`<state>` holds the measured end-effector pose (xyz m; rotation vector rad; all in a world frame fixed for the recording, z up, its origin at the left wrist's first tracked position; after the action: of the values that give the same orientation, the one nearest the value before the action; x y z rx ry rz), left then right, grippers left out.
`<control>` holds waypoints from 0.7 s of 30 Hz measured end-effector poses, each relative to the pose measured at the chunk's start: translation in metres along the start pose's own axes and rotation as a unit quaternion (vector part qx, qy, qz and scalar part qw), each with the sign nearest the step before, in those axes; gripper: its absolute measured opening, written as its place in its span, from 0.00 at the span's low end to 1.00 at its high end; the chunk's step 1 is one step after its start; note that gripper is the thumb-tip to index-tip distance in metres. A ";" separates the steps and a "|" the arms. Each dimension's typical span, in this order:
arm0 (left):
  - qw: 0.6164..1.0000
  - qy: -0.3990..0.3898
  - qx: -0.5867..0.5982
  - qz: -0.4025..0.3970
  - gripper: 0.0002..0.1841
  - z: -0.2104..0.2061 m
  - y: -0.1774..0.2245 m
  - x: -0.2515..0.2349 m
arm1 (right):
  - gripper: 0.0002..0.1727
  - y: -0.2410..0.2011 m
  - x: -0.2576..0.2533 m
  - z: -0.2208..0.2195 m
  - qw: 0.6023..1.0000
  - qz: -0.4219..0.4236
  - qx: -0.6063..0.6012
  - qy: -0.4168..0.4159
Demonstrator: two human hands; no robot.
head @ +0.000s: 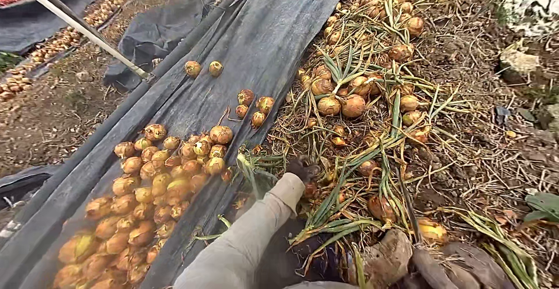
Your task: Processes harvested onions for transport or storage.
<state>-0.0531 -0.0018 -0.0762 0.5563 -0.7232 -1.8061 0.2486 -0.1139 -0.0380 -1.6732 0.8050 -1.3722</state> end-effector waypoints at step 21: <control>0.901 -0.179 0.107 0.380 0.22 -0.065 -0.065 0.026 | 0.15 0.022 0.060 0.017 0.990 -0.036 -0.052 0.123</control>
<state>-0.0610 -0.0230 -0.1687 0.0362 -1.2033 -1.0977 0.2782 -0.1731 -0.0314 -1.6454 0.9793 -1.6337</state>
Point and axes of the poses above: each hand's wrist, its own x-axis away from the middle knuckle, its own z-axis out of the back of the hand, y = z × x, the point moved 2 cm from there along -x, towards the middle knuckle, and after that the axes turned 2 degrees about z, right-handed, at the moved point
